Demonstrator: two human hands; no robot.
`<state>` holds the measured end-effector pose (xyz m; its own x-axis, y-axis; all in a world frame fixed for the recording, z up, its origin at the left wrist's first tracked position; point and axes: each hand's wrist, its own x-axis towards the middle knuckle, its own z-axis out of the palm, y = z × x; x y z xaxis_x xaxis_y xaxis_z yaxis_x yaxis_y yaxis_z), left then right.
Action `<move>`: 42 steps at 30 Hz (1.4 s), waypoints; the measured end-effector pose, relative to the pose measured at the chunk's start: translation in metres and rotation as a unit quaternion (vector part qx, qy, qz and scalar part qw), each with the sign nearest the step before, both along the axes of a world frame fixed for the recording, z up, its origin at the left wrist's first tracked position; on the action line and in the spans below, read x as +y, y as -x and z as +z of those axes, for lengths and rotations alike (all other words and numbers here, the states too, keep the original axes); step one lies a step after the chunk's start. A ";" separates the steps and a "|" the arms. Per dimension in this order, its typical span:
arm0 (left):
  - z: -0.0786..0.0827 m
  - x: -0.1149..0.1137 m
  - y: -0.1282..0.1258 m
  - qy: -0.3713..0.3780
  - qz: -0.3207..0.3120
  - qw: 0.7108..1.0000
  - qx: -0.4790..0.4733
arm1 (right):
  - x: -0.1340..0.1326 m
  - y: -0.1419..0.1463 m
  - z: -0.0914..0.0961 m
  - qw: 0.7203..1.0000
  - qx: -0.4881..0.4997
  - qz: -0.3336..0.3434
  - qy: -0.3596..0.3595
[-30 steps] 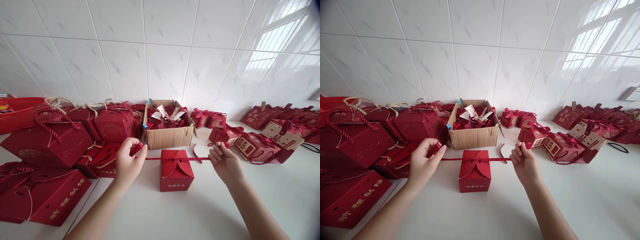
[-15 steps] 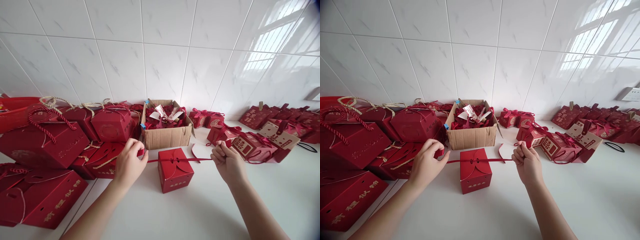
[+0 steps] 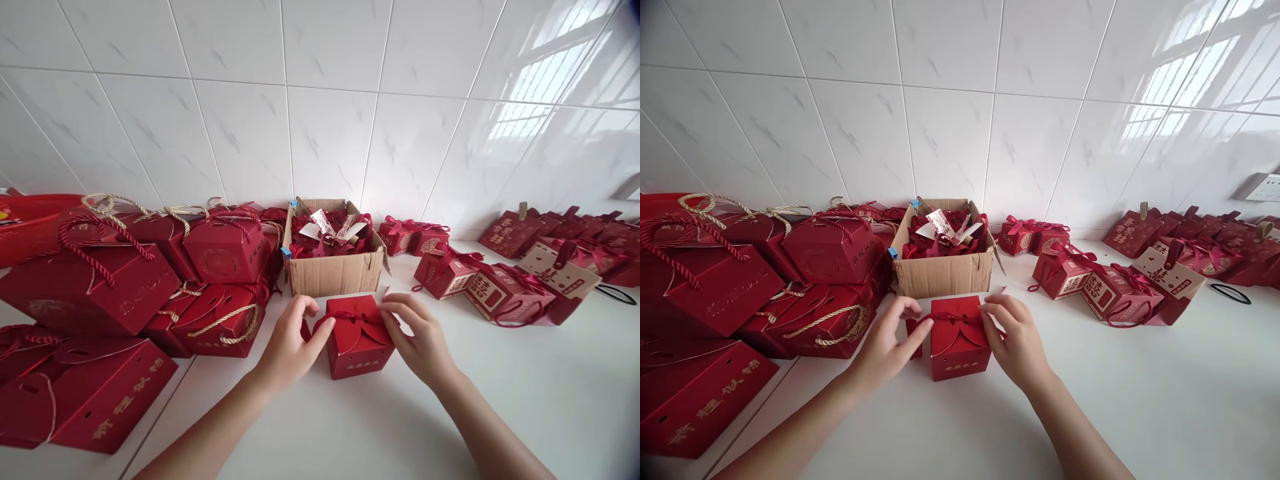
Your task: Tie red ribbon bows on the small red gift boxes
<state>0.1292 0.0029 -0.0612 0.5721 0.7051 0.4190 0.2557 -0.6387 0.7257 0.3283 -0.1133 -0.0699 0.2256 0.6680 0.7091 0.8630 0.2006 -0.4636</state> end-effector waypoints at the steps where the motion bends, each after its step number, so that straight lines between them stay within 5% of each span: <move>1: -0.001 -0.003 -0.001 0.058 -0.022 0.998 0.009 | -0.001 0.001 0.000 0.999 0.014 0.027 0.028; 6: 0.002 -0.006 -0.005 0.289 -0.113 0.951 -0.009 | 0.001 0.002 -0.001 0.975 0.176 0.050 0.127; 10: 0.006 -0.005 -0.006 0.372 -0.109 0.921 -0.038 | 0.003 0.007 -0.003 0.927 0.299 0.101 0.204; 13: 0.007 -0.001 -0.004 0.415 -0.100 0.902 -0.064 | 0.004 0.010 -0.004 0.914 0.305 0.108 0.243; 21: 0.015 0.016 0.005 0.359 -0.055 0.931 -0.050 | 0.001 0.002 0.003 0.920 0.281 0.067 0.265; 27: 0.020 0.017 0.008 0.381 -0.054 0.923 0.008 | -0.006 -0.004 0.012 0.894 0.340 0.193 0.220; 31: 0.023 0.016 0.009 0.391 -0.056 0.918 0.007 | -0.015 -0.013 0.022 0.907 0.251 0.234 0.242; 37: 0.026 0.016 0.010 0.390 -0.085 0.917 0.010 | -0.022 -0.017 0.027 0.952 0.056 0.184 0.238; 42: 0.023 0.011 0.009 0.345 -0.117 0.931 0.018 | -0.019 -0.015 0.022 0.965 0.118 0.101 0.210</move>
